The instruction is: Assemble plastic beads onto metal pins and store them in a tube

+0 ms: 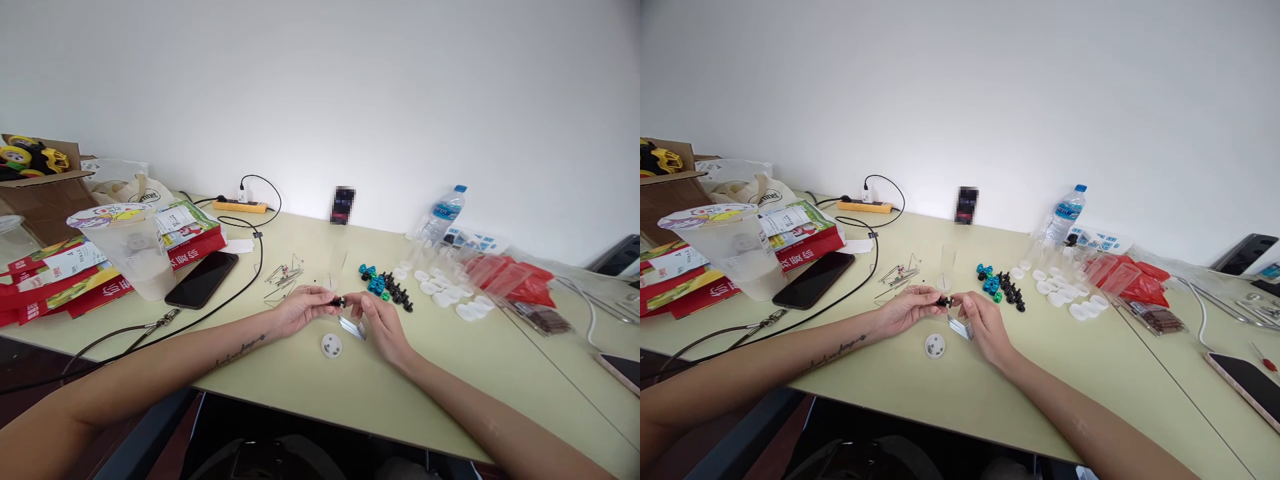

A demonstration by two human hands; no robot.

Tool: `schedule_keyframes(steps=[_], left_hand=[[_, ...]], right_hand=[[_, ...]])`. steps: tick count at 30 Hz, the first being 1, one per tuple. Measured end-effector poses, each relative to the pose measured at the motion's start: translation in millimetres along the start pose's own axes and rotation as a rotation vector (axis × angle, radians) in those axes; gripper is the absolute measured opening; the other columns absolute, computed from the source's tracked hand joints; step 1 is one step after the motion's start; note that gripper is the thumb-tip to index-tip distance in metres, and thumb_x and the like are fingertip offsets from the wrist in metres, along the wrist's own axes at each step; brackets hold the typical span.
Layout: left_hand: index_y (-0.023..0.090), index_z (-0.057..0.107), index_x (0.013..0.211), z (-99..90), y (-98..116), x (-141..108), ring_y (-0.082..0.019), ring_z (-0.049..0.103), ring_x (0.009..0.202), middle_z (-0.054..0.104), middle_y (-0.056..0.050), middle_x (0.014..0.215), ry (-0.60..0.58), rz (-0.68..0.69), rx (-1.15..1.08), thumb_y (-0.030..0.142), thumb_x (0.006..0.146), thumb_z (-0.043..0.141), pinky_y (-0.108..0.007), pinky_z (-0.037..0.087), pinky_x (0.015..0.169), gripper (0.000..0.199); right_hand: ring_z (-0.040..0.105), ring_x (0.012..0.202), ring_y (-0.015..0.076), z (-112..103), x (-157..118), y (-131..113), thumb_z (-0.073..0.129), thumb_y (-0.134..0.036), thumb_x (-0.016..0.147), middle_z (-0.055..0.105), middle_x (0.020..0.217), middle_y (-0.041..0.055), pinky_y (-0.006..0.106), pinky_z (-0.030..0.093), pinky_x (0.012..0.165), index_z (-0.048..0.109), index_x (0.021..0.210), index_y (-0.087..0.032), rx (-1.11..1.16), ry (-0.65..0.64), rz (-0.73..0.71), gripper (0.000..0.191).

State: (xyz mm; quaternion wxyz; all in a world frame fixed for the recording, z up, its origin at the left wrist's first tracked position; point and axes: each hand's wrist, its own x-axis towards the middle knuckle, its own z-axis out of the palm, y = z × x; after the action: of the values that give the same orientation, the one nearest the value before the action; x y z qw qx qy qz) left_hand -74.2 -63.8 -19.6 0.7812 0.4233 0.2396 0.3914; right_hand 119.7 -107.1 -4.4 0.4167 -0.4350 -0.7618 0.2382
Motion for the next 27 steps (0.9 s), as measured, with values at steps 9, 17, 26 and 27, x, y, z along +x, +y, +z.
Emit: schedule_keyframes(steps=[9,17,26,27], left_hand=[[0.005,0.066,0.086,-0.8,-0.6,0.0,-0.014,0.066,0.078,0.068,-0.01,0.082,-0.002,-0.004,0.002,0.02,0.074,0.068,-0.019,0.051,0.077,0.019],[0.006,0.066,0.086,-1.2,-0.8,0.4,-0.014,0.066,0.078,0.069,-0.009,0.082,-0.005,-0.002,0.001,0.02,0.074,0.068,-0.02,0.051,0.078,0.019],[0.006,0.066,0.087,-1.9,-0.6,0.3,-0.014,0.066,0.079,0.069,-0.011,0.083,-0.006,-0.007,0.013,0.021,0.074,0.068,-0.019,0.051,0.078,0.02],[0.006,0.066,0.087,-1.7,-0.4,0.0,-0.014,0.066,0.079,0.069,-0.011,0.083,-0.006,-0.008,0.017,0.021,0.074,0.068,-0.02,0.051,0.078,0.02]], right_hand=[[0.057,0.071,0.0165,0.5,0.6,0.0,0.027,-0.041,0.095,0.06,0.074,0.0032,0.029,0.043,0.07,0.065,0.099,-0.019,-0.011,-0.003,0.007,0.044],[0.056,0.071,0.0168,1.8,1.0,0.6,0.028,-0.042,0.094,0.06,0.075,0.0041,0.03,0.042,0.07,0.065,0.09,-0.019,-0.018,-0.003,-0.002,0.044],[0.056,0.074,0.017,1.7,0.5,-2.1,0.028,-0.039,0.095,0.059,0.074,0.0037,0.029,0.042,0.071,0.063,0.086,-0.019,-0.03,-0.002,-0.034,0.041],[0.056,0.076,0.0172,1.5,0.4,-2.4,0.028,-0.038,0.095,0.059,0.075,0.0038,0.03,0.042,0.072,0.063,0.086,-0.019,-0.032,0.002,-0.033,0.041]])
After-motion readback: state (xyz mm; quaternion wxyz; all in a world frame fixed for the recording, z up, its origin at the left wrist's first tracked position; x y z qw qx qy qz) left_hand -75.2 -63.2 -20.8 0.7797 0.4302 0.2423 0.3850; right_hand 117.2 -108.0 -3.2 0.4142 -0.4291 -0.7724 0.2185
